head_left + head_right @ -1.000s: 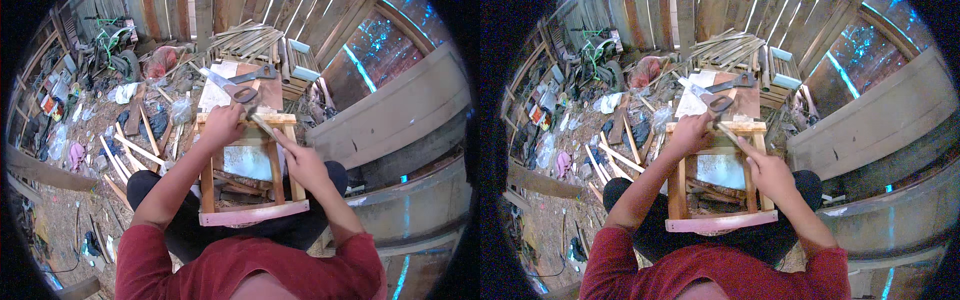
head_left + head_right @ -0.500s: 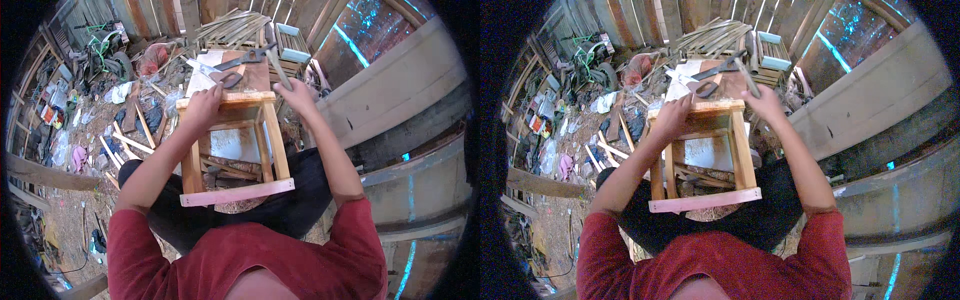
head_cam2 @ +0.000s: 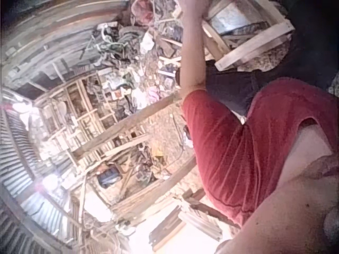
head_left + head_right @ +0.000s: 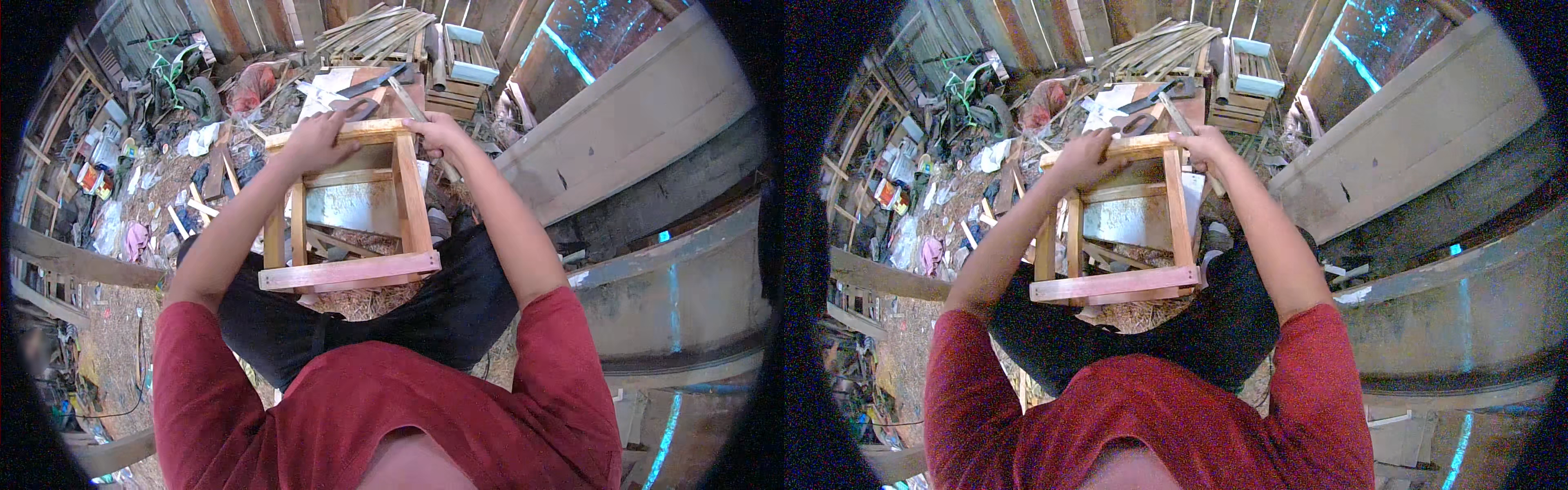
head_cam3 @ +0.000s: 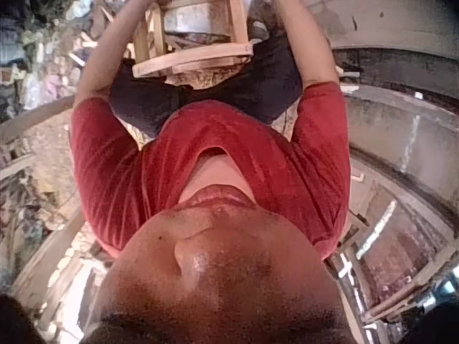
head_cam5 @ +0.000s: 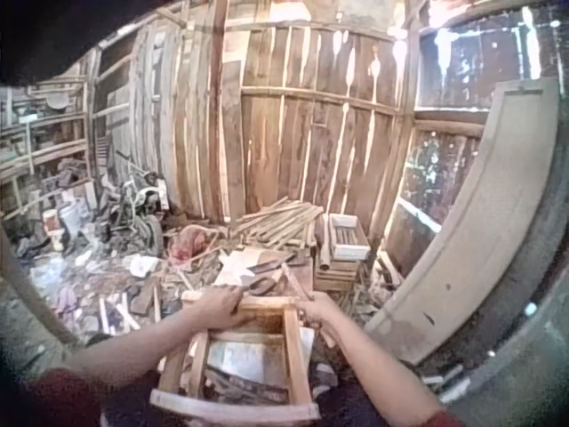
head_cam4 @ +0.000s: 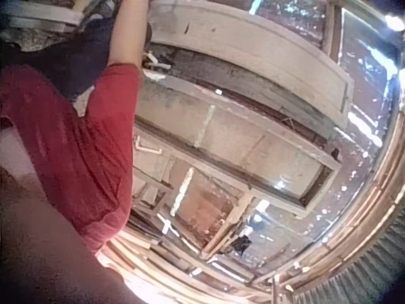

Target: Assemble a small wooden stool or frame by hammering pieces together.

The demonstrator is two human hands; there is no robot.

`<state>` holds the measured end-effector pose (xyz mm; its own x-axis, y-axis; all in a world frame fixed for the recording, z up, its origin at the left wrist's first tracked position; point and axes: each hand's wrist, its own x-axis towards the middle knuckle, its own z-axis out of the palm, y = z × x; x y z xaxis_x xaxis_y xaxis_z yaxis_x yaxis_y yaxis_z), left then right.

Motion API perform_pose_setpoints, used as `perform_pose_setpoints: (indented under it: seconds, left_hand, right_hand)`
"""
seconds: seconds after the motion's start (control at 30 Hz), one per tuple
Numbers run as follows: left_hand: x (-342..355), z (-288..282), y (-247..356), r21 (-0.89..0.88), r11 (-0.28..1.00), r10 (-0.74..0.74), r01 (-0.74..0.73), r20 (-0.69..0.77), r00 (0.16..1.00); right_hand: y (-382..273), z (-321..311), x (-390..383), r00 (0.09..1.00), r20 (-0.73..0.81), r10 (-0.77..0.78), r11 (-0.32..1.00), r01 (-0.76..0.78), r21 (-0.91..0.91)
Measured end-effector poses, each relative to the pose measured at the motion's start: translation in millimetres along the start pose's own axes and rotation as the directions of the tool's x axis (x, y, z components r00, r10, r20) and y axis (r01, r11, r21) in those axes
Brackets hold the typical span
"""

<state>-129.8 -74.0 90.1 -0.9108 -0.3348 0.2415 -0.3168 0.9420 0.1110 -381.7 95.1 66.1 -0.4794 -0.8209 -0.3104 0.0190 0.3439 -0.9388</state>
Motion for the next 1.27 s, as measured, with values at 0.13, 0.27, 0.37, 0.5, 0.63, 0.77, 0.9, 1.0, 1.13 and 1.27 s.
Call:
perform_pose_setpoints:
  seconds: [0.13,0.27,0.37,0.5,0.63,0.77,0.9,1.0,1.13,1.27]
  left_hand:
    - [19.6,15.7,28.5,-0.126,0.96,0.214,-0.25,-0.246,0.945]
    - [23.3,20.5,40.0,-0.128,0.991,0.014,-0.028,-0.105,0.994]
    - [21.4,19.1,40.0,-0.159,0.987,0.014,-0.034,-0.128,0.992]
    - [23.1,20.7,41.2,-0.171,0.985,0.014,-0.039,-0.148,0.989]
    - [21.3,21.7,45.3,-0.092,0.995,0.023,-0.039,-0.164,0.986]
    - [18.5,26.8,54.9,0.013,0.995,0.096,-0.097,-0.316,0.944]
    - [25.7,31.4,58.4,0.007,0.997,0.072,-0.074,-0.32,0.945]
    - [29.2,29.7,59.5,0.035,0.998,0.052,-0.044,-0.25,0.967]
    - [25.7,29.1,61.9,0.012,1.0,0.021,-0.019,-0.229,0.973]
    - [28.8,30.5,56.2,0.03,0.999,0.039,-0.034,-0.221,0.974]
  right_hand:
    - [22.5,3.3,-0.1,0.998,-0.023,-0.052,0.992,0.054,0.113]
    - [40.2,9.1,-3.9,0.983,-0.069,-0.169,0.969,0.179,0.172]
    - [49.8,4.8,-6.2,0.97,-0.031,-0.243,0.93,0.242,0.275]
    - [59.0,-0.9,-6.1,0.951,0.088,-0.297,0.921,0.261,0.289]
    - [59.0,3.1,-6.5,0.939,0.072,-0.335,0.894,0.293,0.338]
    - [59.9,13.2,-3.3,0.894,0.0,-0.449,0.84,0.422,0.342]
    - [60.9,10.9,-2.6,0.888,0.009,-0.461,0.838,0.432,0.333]
    - [60.1,4.8,-3.4,0.917,0.046,-0.397,0.87,0.359,0.338]
    - [62.4,-4.6,-10.3,0.94,0.142,-0.311,0.872,0.222,0.437]
    - [61.8,1.6,-8.6,0.929,0.089,-0.36,0.875,0.303,0.378]
